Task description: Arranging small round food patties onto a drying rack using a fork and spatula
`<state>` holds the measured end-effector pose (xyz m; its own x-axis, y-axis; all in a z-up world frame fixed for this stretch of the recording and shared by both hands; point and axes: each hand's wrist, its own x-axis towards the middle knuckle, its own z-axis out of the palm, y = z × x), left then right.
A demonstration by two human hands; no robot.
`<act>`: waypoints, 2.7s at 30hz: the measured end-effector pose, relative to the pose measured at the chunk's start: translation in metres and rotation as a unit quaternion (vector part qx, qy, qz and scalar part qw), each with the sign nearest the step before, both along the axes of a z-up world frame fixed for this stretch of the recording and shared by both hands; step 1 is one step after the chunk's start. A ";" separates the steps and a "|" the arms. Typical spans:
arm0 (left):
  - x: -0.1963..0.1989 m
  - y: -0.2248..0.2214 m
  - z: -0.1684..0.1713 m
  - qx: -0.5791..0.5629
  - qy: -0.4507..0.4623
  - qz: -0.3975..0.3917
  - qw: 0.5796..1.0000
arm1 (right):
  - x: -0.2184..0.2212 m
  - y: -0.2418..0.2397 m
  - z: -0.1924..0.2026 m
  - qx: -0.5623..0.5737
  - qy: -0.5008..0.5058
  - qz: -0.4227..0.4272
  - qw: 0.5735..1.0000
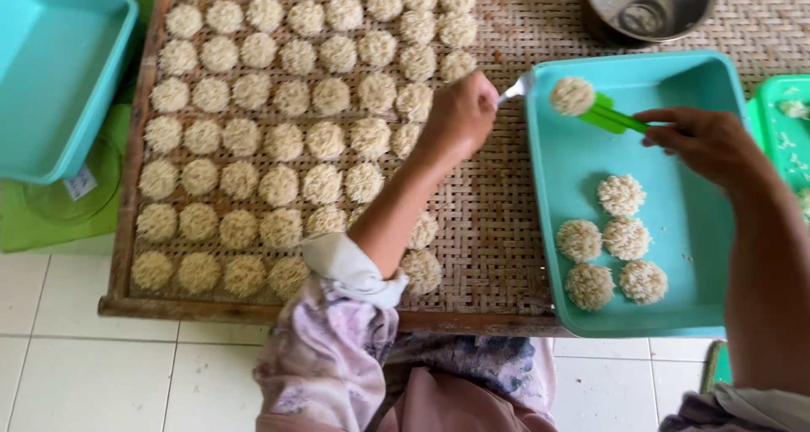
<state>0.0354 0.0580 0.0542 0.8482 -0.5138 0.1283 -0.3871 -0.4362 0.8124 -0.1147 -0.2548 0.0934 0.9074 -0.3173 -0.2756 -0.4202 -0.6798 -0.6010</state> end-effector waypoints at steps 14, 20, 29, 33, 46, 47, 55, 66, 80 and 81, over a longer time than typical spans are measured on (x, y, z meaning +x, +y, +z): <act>-0.042 0.170 0.038 -0.001 0.073 0.090 0.993 | 0.033 0.123 0.032 -0.135 0.045 0.146 0.979; -0.061 0.155 0.011 -0.020 0.054 0.029 0.998 | 0.056 0.138 0.020 -0.267 0.022 0.243 0.932; -0.075 0.112 -0.022 -0.022 0.031 -0.028 0.999 | 0.068 0.156 0.037 -0.326 0.062 0.243 0.911; -0.074 0.111 -0.025 -0.020 0.015 -0.010 1.000 | 0.073 0.159 0.043 -0.383 0.092 0.236 0.889; -0.065 0.111 -0.032 -0.015 0.031 -0.042 0.999 | 0.089 0.147 0.044 -0.364 0.098 0.238 0.895; -0.064 0.111 -0.030 -0.015 0.029 -0.042 0.999 | 0.090 0.145 0.044 -0.365 0.096 0.238 0.895; -0.066 0.108 -0.025 0.006 0.087 -0.018 0.996 | 0.065 0.149 0.080 -0.506 0.059 0.217 0.833; -0.093 0.165 -0.015 -0.003 0.089 0.021 0.996 | 0.005 0.161 0.065 -0.638 -0.108 0.280 0.709; -0.094 0.145 -0.045 -0.030 0.091 0.044 0.994 | 0.023 0.185 0.049 -0.577 -0.227 0.260 0.740; -0.094 0.145 -0.045 -0.030 0.089 0.046 0.995 | 0.026 0.188 0.048 -0.557 -0.206 0.268 0.758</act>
<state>-0.0584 0.2032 0.0096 0.9030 -0.4296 0.0006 -0.1965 -0.4120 0.8897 -0.0887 -0.0668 0.1411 0.9247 0.2994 0.2351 0.1625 -0.8690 0.4675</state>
